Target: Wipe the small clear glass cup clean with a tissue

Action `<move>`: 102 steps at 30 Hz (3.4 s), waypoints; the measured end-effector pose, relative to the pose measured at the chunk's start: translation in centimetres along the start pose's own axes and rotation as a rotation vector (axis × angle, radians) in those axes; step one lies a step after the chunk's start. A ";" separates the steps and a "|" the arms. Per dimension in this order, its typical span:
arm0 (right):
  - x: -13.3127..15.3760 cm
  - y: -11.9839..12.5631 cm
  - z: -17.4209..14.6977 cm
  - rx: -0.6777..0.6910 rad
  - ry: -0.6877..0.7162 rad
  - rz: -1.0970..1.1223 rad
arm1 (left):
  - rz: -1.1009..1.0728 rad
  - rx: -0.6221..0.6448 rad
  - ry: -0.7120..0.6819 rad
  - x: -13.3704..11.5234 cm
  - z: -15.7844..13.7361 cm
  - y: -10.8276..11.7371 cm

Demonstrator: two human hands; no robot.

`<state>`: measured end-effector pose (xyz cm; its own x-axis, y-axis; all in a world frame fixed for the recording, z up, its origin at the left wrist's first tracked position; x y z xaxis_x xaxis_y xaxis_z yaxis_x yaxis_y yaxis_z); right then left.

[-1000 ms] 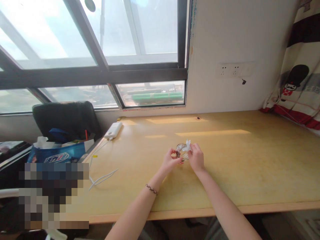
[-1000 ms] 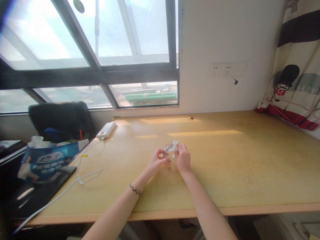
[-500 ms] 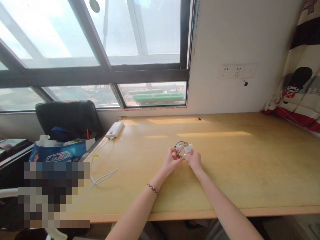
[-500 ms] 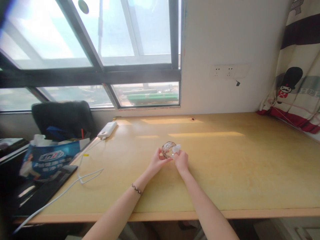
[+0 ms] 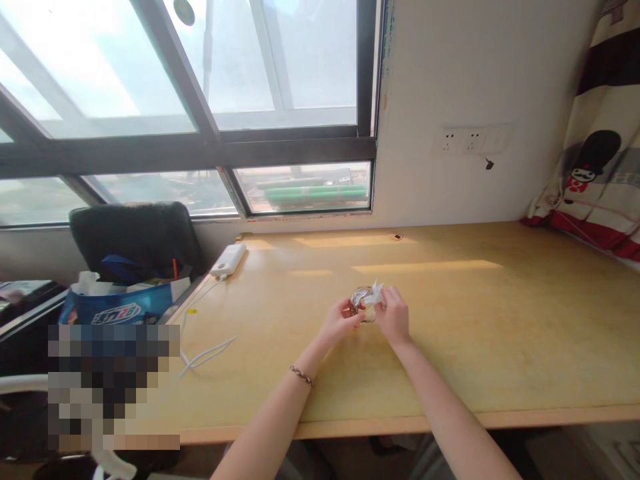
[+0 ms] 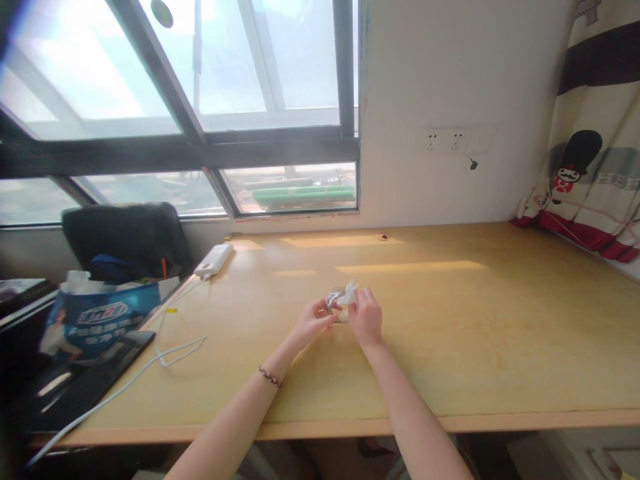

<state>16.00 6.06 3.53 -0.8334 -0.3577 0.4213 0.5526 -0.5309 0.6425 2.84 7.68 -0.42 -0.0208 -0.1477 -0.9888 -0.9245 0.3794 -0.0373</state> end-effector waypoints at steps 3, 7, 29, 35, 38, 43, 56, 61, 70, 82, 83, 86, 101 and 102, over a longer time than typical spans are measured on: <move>-1.7 -1.2 -0.1 0.008 -0.178 0.193 | -0.066 -0.037 -0.011 0.4 0.3 0.0; -3.5 -4.3 -1.3 0.085 -0.448 0.426 | -0.146 -0.087 -0.041 1.1 0.6 0.3; -2.4 0.3 -0.7 -0.214 -0.371 0.452 | -0.624 0.020 0.082 0.6 0.0 0.7; 0.7 2.9 -0.1 -0.256 0.009 0.118 | -0.552 -0.024 0.165 1.5 0.1 0.5; 3.0 1.8 0.1 -0.092 0.197 0.043 | -0.491 -0.022 0.220 2.1 0.2 0.2; 4.9 -0.4 0.0 0.165 0.244 0.040 | -0.442 -0.082 0.168 1.9 0.3 0.5; 5.9 -1.1 0.0 0.211 0.285 0.094 | -0.308 -0.162 0.130 1.3 0.2 1.4; 6.2 -1.7 -0.4 0.192 0.327 0.179 | -0.312 -0.113 0.163 2.0 0.5 1.3; 5.2 -1.4 -0.1 0.270 0.282 0.354 | -0.306 -0.140 0.205 1.8 0.1 1.2; -0.1 -1.3 -0.8 -0.041 -0.330 0.821 | -0.240 -0.162 -0.051 -0.5 -0.4 1.1; -1.0 -1.7 -1.0 -0.089 -0.414 0.873 | -0.226 -0.182 -0.078 -0.5 -0.3 1.2; -3.5 -2.5 -1.6 -0.276 -0.609 1.020 | -0.131 -0.239 -0.137 -0.4 -0.3 1.7; 6.2 2.5 -0.1 -0.069 0.332 0.429 | 0.333 -0.119 -0.400 -2.9 -2.8 -1.4; 6.4 2.4 -0.2 -0.046 0.353 0.432 | 0.329 -0.138 -0.384 -2.6 -2.7 -1.1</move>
<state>11.98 2.30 7.66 -0.4827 -0.7818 0.3947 0.8497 -0.3090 0.4272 2.92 5.19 2.58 -0.2012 0.3147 -0.9276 -0.9345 0.2221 0.2780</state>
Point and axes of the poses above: each hand's wrist, its own z-axis towards the middle knuckle, its own y-axis out of the back of the hand, x = y × z, the point moved 8 cm from there along z, towards the middle knuckle, and after that the axes turned 10 degrees about y, right-handed, at the moved point
